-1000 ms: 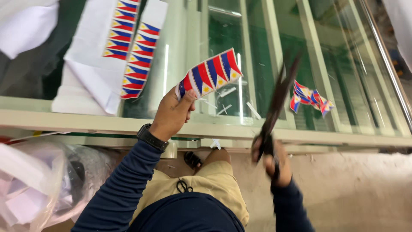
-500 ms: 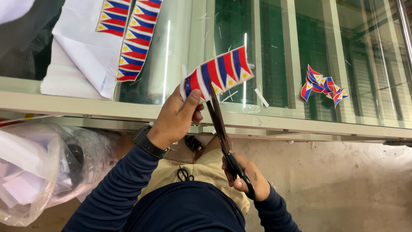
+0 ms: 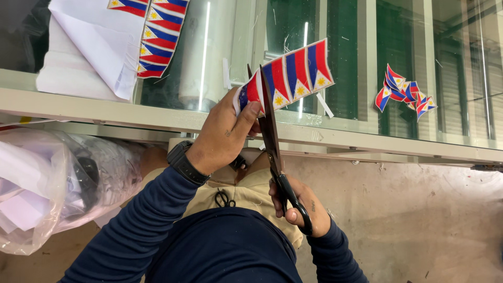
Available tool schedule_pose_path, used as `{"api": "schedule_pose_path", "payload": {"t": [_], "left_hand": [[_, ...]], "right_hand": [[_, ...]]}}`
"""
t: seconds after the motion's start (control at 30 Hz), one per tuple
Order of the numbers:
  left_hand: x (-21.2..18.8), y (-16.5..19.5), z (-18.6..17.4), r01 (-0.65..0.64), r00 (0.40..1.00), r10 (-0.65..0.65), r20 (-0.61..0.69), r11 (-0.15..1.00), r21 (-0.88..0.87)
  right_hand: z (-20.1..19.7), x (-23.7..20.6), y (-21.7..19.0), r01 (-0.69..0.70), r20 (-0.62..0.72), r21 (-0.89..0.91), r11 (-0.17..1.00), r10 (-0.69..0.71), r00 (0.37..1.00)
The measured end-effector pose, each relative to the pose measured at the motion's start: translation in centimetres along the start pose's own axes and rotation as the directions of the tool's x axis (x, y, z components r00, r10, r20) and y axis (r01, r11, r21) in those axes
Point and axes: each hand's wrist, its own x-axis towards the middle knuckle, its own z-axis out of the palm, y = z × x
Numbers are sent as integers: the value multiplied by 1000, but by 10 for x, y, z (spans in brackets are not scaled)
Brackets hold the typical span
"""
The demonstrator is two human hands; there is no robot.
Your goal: The person uses large scissors to cut individual Philippine flag stickers from a printed sheet. They hold the sheet with one hand and trim around each flag, placing the cut pieces on the glass table. The process is repeated for multiple flags in sequence.
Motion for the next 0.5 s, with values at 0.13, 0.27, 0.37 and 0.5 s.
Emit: {"api": "schedule_pose_path", "payload": {"t": [0.13, 0.27, 0.37, 0.5], "left_hand": [[-2, 5, -1, -49, 998, 49, 42, 999, -2], [-3, 12, 0, -63, 997, 63, 41, 998, 5], [-2, 17, 1, -65, 997, 64, 32, 998, 15], [0, 21, 1, -54, 998, 53, 38, 998, 44]], "right_hand": [[1, -3, 0, 18, -5, 24, 1000, -18, 1000], [0, -5, -3, 35, -23, -15, 999, -35, 999], [0, -5, -4, 50, -36, -36, 998, -52, 998], [1, -5, -6, 53, -45, -53, 997, -56, 997]]}}
